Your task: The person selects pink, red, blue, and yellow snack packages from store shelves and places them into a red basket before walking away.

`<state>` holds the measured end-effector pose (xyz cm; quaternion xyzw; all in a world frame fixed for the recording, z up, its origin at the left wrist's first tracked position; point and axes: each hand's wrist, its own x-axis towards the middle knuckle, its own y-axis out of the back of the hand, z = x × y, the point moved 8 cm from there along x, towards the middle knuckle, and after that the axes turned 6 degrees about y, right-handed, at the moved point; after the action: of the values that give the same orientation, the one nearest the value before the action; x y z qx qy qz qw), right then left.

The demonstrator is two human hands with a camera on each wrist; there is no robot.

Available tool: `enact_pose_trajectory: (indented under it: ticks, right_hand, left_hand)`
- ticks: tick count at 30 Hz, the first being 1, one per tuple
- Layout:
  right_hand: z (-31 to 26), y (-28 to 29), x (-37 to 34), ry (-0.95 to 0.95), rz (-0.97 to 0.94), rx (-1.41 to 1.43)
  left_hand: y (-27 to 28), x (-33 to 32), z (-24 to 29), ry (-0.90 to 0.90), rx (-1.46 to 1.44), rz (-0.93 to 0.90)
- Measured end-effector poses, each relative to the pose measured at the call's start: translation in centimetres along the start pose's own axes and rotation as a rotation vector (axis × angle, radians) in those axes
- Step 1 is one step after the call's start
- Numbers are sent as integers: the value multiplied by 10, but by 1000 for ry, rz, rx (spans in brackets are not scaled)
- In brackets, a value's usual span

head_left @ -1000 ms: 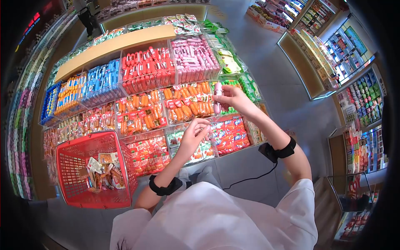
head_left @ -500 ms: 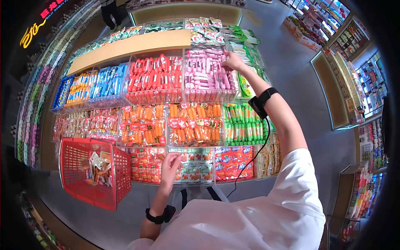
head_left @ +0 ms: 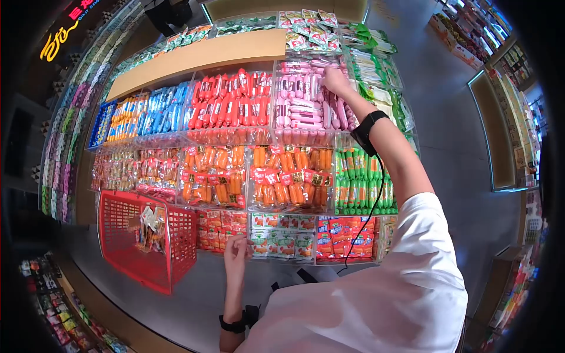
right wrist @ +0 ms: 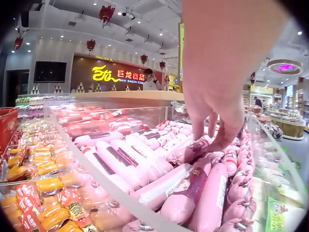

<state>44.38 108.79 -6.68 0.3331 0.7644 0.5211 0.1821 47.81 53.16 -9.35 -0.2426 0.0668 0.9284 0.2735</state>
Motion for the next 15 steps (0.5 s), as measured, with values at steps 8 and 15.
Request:
enact_pose_trajectory:
  ticks: [8, 15]
  right_hand:
    - [0, -25, 21, 224, 65, 128]
    - [1, -31, 28, 195, 64, 160]
  left_hand:
    - [-12, 10, -23, 40, 5, -52]
    - [-6, 15, -33, 42, 14, -43]
